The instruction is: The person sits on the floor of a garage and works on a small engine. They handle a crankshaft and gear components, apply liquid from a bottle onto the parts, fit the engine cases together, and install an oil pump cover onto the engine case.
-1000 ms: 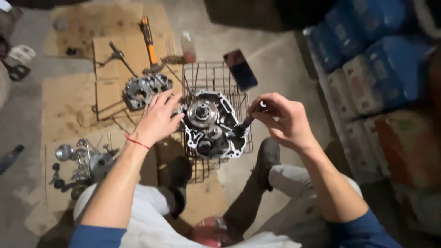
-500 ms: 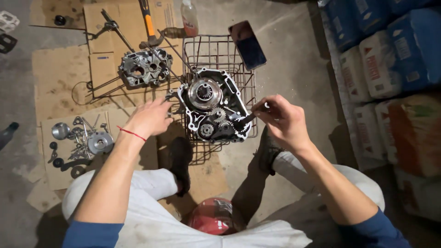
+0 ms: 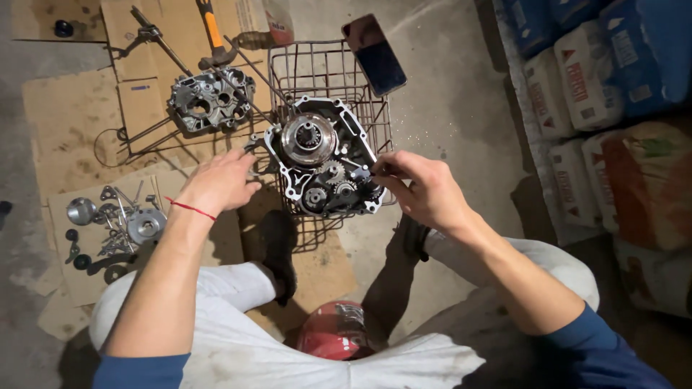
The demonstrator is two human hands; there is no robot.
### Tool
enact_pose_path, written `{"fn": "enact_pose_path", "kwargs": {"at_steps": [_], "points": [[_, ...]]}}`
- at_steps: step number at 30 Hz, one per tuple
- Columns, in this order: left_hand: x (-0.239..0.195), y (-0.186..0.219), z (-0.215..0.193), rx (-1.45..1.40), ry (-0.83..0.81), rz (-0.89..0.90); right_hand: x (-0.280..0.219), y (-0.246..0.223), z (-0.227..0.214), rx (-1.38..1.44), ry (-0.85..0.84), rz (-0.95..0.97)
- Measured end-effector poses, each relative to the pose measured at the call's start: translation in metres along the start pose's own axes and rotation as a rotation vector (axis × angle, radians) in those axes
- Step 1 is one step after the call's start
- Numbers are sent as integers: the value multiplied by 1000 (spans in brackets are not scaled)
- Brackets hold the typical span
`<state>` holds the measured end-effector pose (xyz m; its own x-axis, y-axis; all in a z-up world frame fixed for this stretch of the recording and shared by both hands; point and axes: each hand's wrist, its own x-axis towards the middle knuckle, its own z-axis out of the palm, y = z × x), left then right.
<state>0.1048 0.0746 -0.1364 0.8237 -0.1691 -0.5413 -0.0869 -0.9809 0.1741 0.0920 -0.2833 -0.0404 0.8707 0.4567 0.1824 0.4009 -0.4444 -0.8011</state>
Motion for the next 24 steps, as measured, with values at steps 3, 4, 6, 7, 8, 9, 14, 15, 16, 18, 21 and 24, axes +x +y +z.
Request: {"fn": "enact_pose_path", "kwargs": {"at_steps": [3, 4, 6, 7, 8, 9, 14, 15, 16, 18, 21, 24], "points": [[-1, 0, -3, 8, 11, 7, 1, 1, 2, -21, -7, -32], [-2, 1, -5, 11, -1, 3, 0, 3, 3, -44, -12, -60], [-2, 1, -5, 20, 10, 16, -1, 3, 4, -25, -23, -34], [-2, 0, -4, 26, 22, 26, -1, 4, 5, -7, -38, -9], [-2, 0, -5, 27, 20, 27, -1, 3, 5, -6, -37, -7], [-2, 0, -5, 29, 6, 21, -1, 2, 4, -13, -35, 11], [-3, 1, -7, 34, -2, 23, -2, 3, 3, 58, -58, 50], [-3, 1, -8, 32, -9, 16, -2, 3, 2, 86, -65, 44], [-4, 2, -9, 31, -17, 9, -2, 3, 2, 113, -72, 37], [-3, 2, -10, 34, -27, 2, -1, 4, 1, 111, -77, 32], [-3, 2, -9, 36, -36, -7, 0, 2, -2, 90, -99, 35], [-2, 0, -7, 38, -29, -1, 2, -2, -6, 69, -127, 48]]}}
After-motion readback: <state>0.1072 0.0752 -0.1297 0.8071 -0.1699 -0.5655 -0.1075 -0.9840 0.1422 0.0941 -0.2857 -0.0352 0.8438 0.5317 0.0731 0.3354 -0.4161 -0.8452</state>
